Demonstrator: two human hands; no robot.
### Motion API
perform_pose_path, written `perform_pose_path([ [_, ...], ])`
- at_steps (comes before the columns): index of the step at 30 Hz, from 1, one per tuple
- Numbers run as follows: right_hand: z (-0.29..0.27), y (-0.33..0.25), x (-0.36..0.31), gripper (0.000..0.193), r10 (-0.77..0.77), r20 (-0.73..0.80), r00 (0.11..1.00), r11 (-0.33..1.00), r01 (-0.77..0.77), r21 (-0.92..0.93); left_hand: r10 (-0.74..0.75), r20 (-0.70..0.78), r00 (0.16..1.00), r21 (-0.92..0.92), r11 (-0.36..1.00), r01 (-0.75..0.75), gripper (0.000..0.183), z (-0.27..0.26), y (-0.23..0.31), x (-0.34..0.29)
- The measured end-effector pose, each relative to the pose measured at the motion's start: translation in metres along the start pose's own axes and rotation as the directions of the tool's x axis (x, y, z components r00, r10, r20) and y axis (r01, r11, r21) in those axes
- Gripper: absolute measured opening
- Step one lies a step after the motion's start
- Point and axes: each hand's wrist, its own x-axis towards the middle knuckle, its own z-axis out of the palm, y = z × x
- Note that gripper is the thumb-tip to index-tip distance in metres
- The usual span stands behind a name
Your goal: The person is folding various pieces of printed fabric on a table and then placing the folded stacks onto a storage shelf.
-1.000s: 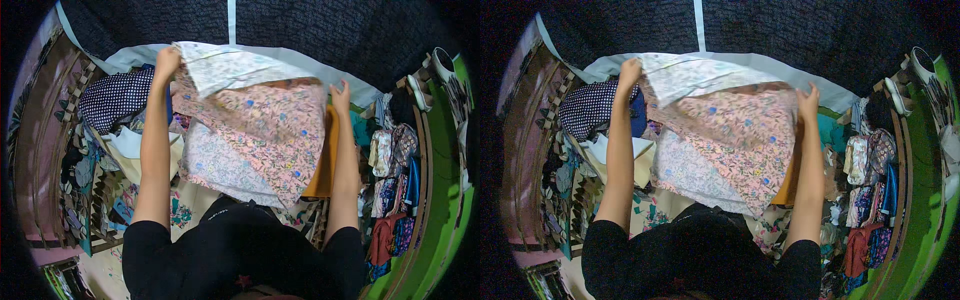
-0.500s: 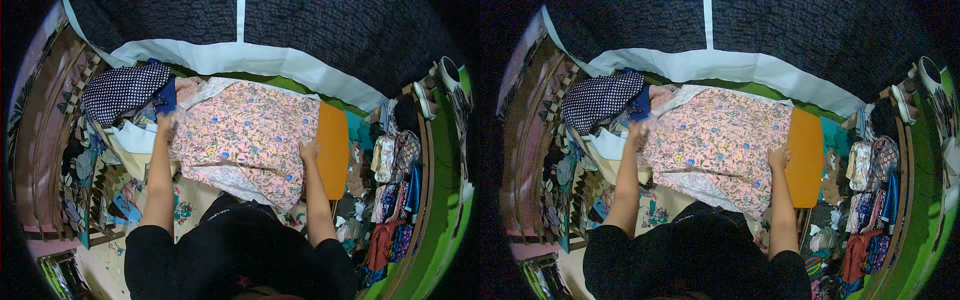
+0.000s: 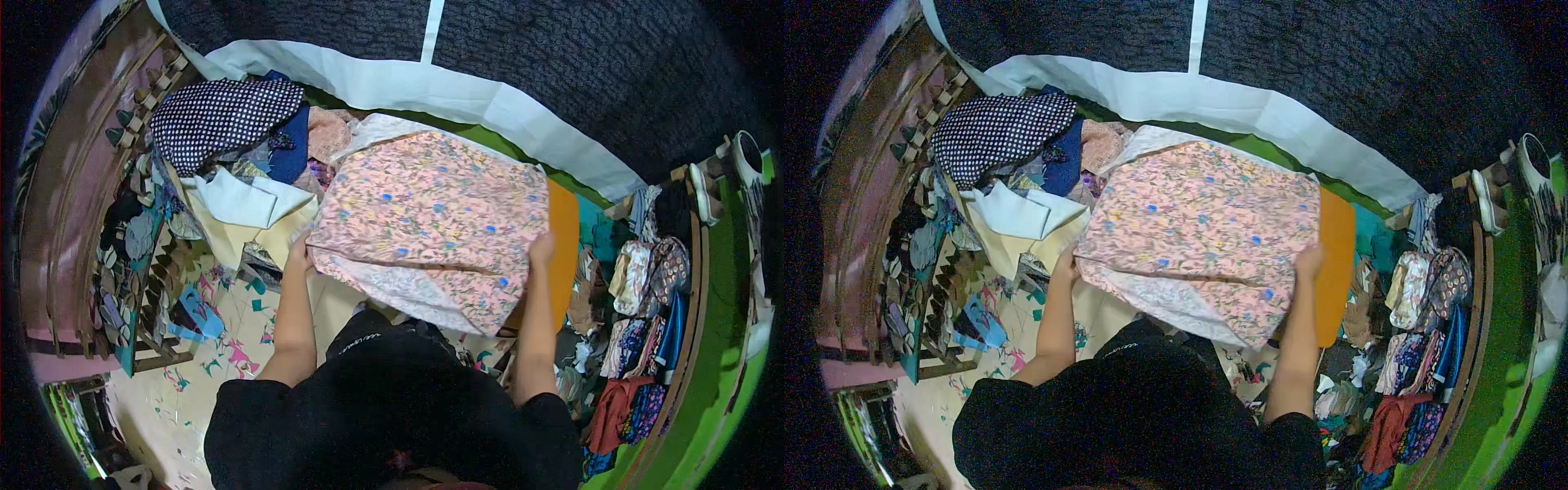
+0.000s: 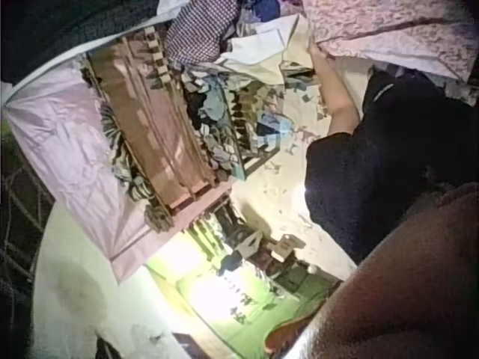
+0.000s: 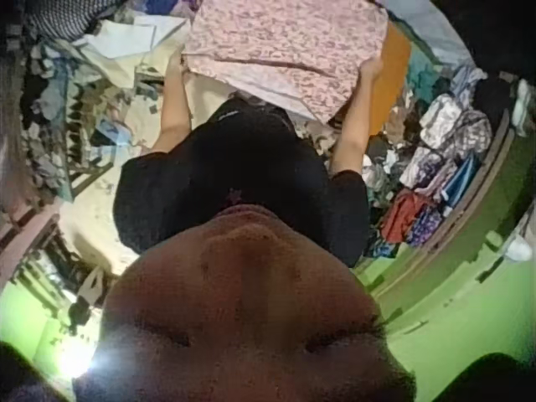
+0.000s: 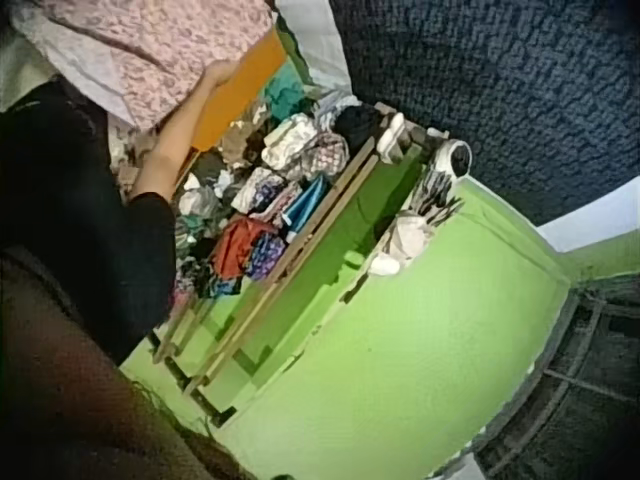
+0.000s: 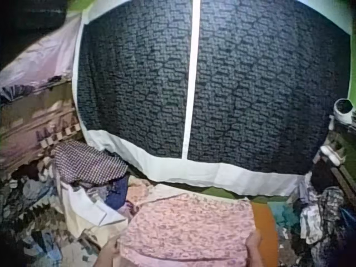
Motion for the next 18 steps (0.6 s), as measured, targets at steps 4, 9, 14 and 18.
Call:
perform_pose_path([
  [4,-0.071,0.033,0.029,0.024,0.341,0.033,0.939,0.912,-0.339,0.232,0.244,-0.066,0.968,-0.101,0.963,-0.25,0.031,0.04,-0.008,-0.038],
  [9,-0.148,0.063,0.036,0.031,0.622,0.092,0.777,0.776,-0.628,0.059,0.595,-0.005,0.804,0.405,0.736,-0.542,0.041,0.045,-0.019,-0.038],
  [14,-0.161,0.001,0.029,0.039,0.481,0.04,0.876,0.877,-0.48,-0.034,0.737,0.13,0.663,0.838,0.276,-0.471,0.04,0.056,-0.008,-0.07],
  [18,-0.119,-0.085,-0.018,0.05,0.21,0.139,0.968,0.957,-0.233,0.173,0.785,0.401,0.472,0.881,-0.19,-0.433,0.043,0.085,-0.009,-0.089],
])
